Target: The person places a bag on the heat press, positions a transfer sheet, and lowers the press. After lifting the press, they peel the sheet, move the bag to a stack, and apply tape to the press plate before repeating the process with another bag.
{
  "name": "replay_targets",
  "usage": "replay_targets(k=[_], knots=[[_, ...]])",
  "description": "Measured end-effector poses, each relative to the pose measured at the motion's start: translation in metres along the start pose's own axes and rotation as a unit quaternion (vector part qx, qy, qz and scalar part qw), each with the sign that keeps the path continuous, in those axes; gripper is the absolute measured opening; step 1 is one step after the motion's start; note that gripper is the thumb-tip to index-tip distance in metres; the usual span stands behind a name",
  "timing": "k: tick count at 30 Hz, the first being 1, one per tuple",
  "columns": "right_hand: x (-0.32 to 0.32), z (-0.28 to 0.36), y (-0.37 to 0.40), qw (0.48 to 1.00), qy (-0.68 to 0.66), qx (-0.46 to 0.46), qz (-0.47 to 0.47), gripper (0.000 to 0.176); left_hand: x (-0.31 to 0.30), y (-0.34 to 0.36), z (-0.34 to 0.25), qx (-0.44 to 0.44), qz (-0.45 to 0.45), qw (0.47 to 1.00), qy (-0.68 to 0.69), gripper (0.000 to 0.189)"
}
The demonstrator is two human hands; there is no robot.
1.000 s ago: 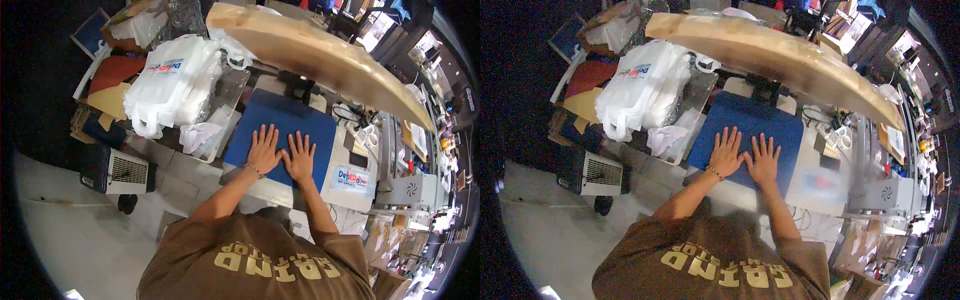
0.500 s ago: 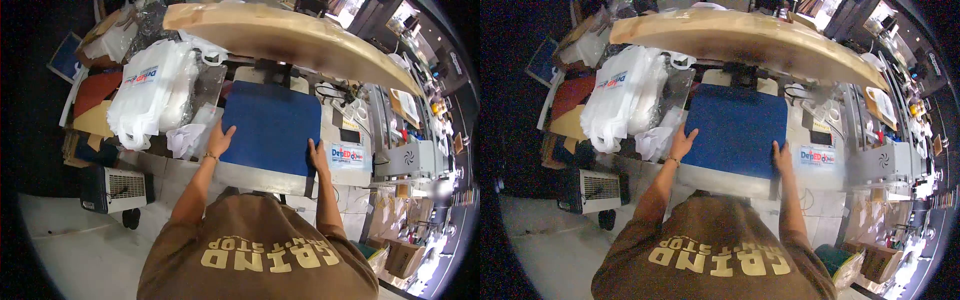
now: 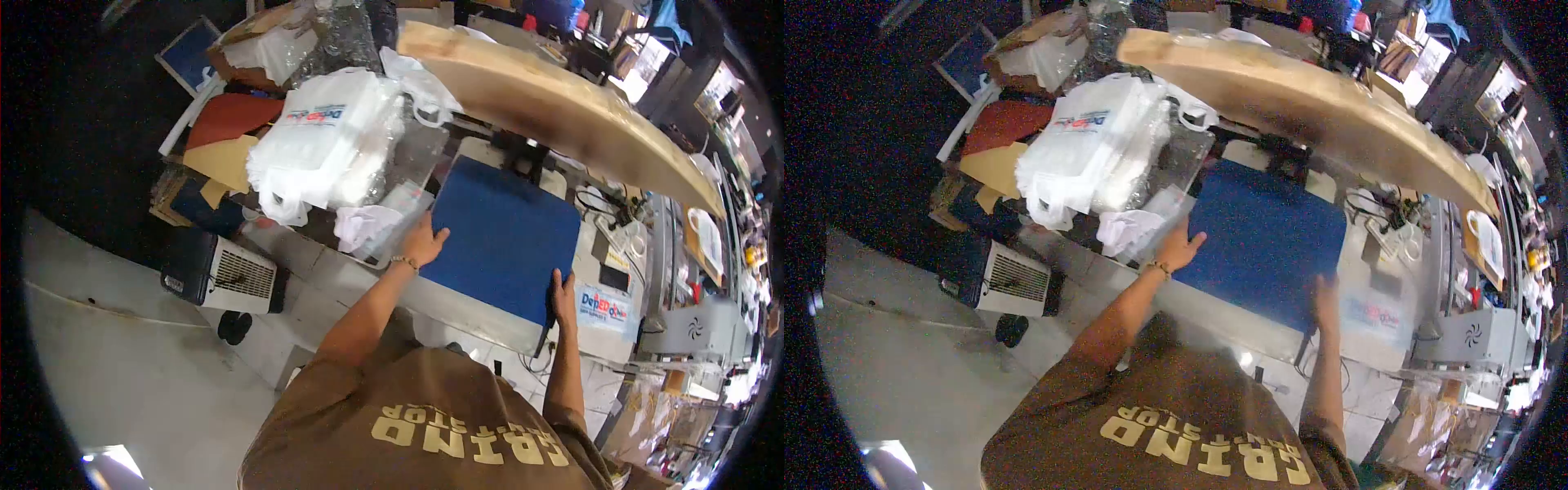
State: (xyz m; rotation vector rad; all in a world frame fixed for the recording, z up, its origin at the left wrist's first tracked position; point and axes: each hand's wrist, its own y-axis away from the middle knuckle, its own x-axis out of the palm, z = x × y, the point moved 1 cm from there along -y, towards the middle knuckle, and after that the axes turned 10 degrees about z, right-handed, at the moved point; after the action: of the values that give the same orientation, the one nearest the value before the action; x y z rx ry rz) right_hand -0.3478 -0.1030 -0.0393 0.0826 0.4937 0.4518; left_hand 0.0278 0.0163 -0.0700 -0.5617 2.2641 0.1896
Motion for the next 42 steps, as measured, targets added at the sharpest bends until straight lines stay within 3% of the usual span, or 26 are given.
replay_targets(k=[1, 2, 3, 4, 6, 7, 9, 11, 12, 13, 17, 20, 23, 25, 28, 30, 31, 32, 33, 34, 36, 37, 38, 39, 40, 42], knots=[[0.0, -0.024, -0.008, 0.991, 0.106, -0.051, -0.068, 0.076, -0.016, -0.002, -0.002, 0.001, -0.008, 1.0, -0.001, 0.068], [-0.003, -0.029, -0.006, 0.991, 0.107, -0.039, -0.07, 0.077, -0.039, -0.005, -0.008, 0.01, 0.029, 1.0, 0.005, 0.066], [-0.001, -0.028, 0.001, 0.972, 0.174, -0.037, -0.153, 0.072, -0.059, -0.01, -0.007, 0.02, 0.068, 0.997, 0.01, 0.065], [0.0, -0.023, 0.011, 0.942, 0.238, -0.032, -0.236, 0.067, -0.076, -0.02, 0.012, 0.109, -0.046, 0.993, -0.006, 0.057], [0.005, -0.011, 0.033, 0.911, 0.245, -0.163, -0.289, 0.044, -0.143, -0.045, 0.034, 0.104, -0.092, 0.99, -0.016, 0.043], [0.012, 0.0, 0.043, 0.909, 0.245, -0.163, -0.293, 0.044, -0.172, -0.054, 0.047, 0.087, -0.203, 0.973, -0.072, 0.03], [0.038, 0.031, 0.061, 0.912, 0.272, -0.221, -0.214, 0.021, -0.225, -0.079, 0.088, 0.04, -0.261, 0.953, -0.151, 0.039], [0.08, 0.076, 0.077, 0.936, 0.225, -0.204, -0.178, 0.016, -0.245, -0.091, 0.135, 0.023, -0.23, 0.944, -0.235, 0.049], [0.101, 0.092, 0.08, 0.957, 0.175, -0.186, -0.137, 0.013, -0.254, -0.09, 0.139, -0.01, -0.147, 0.97, -0.196, 0.05], [0.119, 0.096, 0.075, 0.947, 0.173, -0.241, -0.123, 0.01, -0.265, -0.088, 0.138, -0.043, -0.062, 0.985, -0.155, 0.051], [0.194, 0.143, 0.057, 0.952, 0.165, -0.249, -0.066, 0.013, -0.285, -0.084, 0.143, -0.018, -0.012, 0.992, -0.125, 0.049], [0.236, 0.179, 0.038, 0.956, 0.128, -0.263, -0.023, 0.013, -0.289, -0.075, 0.142, 0.045, -0.026, 0.984, -0.171, 0.046], [0.272, 0.214, 0.018, 0.96, 0.083, -0.266, 0.027, 0.012, -0.293, -0.077, 0.15, 0.081, -0.009, 0.978, -0.19, 0.034], [0.293, 0.234, 0.004, 0.962, 0.055, -0.263, 0.057, 0.013, -0.296, -0.081, 0.155, 0.066, 0.064, 0.977, -0.19, 0.028], [0.33, 0.252, -0.027, 0.964, 0.025, -0.23, 0.133, 0.02, -0.309, -0.075, 0.146, 0.084, 0.014, 0.973, -0.214, 0.022], [0.357, 0.263, -0.05, 0.953, -0.045, -0.135, 0.267, 0.041, -0.318, -0.068, 0.136, 0.08, -0.017, 0.972, -0.218, 0.022], [0.37, 0.277, -0.058, 0.953, -0.045, -0.137, 0.266, 0.041, -0.32, -0.064, 0.126, 0.095, -0.081, 0.971, -0.203, 0.02], [0.385, 0.292, -0.065, 0.931, -0.191, -0.081, 0.3, 0.048, -0.322, -0.057, 0.116, 0.111, -0.143, 0.966, -0.186, 0.019], [0.397, 0.305, -0.072, 0.885, -0.334, -0.02, 0.326, 0.056, -0.322, -0.046, 0.106, 0.113, -0.14, 0.966, -0.186, 0.019], [0.4, 0.321, -0.079, 0.885, -0.335, -0.017, 0.322, 0.056, -0.321, -0.032, 0.094, 0.153, -0.118, 0.966, -0.169, 0.017], [0.401, 0.347, -0.09, 0.816, -0.446, 0.135, 0.341, 0.063, -0.319, -0.019, 0.087, 0.193, -0.094, 0.965, -0.147, 0.016], [0.41, 0.343, -0.094, 0.817, -0.446, 0.139, 0.338, 0.063, -0.32, -0.016, 0.091, 0.174, -0.043, 0.981, -0.067, 0.016], [0.421, 0.335, -0.101, 0.865, -0.383, 0.064, 0.318, 0.062, -0.321, -0.012, 0.097, 0.152, 0.01, 0.988, 0.014, 0.017], [0.428, 0.325, -0.104, 0.902, -0.315, -0.011, 0.295, 0.063, -0.325, -0.019, 0.112, 0.11, -0.037, 0.991, 0.064, 0.022], [0.43, 0.32, -0.102, 0.915, -0.298, -0.033, 0.271, 0.065, -0.321, -0.034, 0.146, 0.109, -0.149, 0.982, 0.032, 0.02], [0.426, 0.319, -0.091, 0.916, -0.285, -0.064, 0.275, 0.065, -0.334, -0.047, 0.201, 0.024, -0.213, 0.96, -0.182, 0.049]])
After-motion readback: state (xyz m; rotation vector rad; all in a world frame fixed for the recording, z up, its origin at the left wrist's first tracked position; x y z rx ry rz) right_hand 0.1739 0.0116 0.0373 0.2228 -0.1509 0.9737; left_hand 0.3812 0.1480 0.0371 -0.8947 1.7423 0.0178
